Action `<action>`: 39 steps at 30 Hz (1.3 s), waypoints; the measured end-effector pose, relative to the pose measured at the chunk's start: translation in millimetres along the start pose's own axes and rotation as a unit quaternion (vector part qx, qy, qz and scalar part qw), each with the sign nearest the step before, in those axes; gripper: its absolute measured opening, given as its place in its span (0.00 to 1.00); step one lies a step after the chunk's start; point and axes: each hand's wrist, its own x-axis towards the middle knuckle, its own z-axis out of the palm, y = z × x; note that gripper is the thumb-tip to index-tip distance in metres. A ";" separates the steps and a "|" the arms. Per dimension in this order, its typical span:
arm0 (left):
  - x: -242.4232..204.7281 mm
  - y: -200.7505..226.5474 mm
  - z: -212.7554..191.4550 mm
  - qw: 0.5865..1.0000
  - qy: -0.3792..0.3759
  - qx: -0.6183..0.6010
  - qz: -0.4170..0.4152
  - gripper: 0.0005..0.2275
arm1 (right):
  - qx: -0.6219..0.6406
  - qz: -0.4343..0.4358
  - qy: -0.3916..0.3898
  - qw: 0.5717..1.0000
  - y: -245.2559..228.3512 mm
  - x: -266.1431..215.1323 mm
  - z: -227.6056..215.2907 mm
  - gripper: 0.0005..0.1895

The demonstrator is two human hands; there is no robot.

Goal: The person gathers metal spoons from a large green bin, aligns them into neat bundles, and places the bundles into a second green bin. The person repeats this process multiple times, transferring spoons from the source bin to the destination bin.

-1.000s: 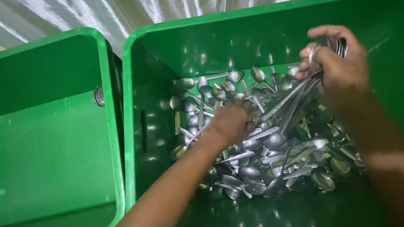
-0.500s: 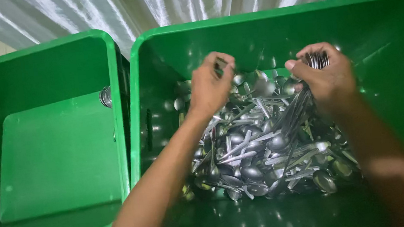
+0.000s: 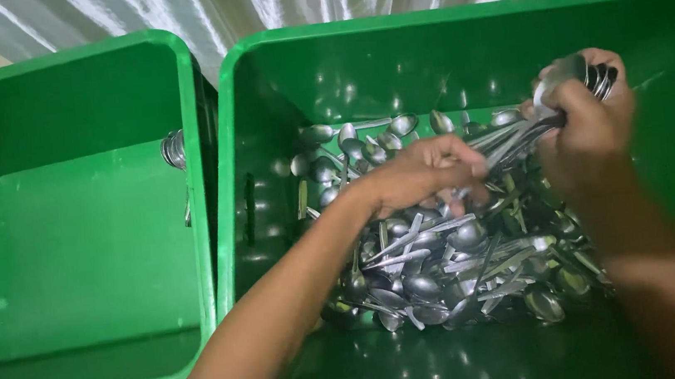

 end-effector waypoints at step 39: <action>-3.3 -94.9 -72.2 0.789 0.275 0.548 -0.035 0.16 | 0.202 0.319 -0.239 0.895 -65.5 25.4 2.7 0.31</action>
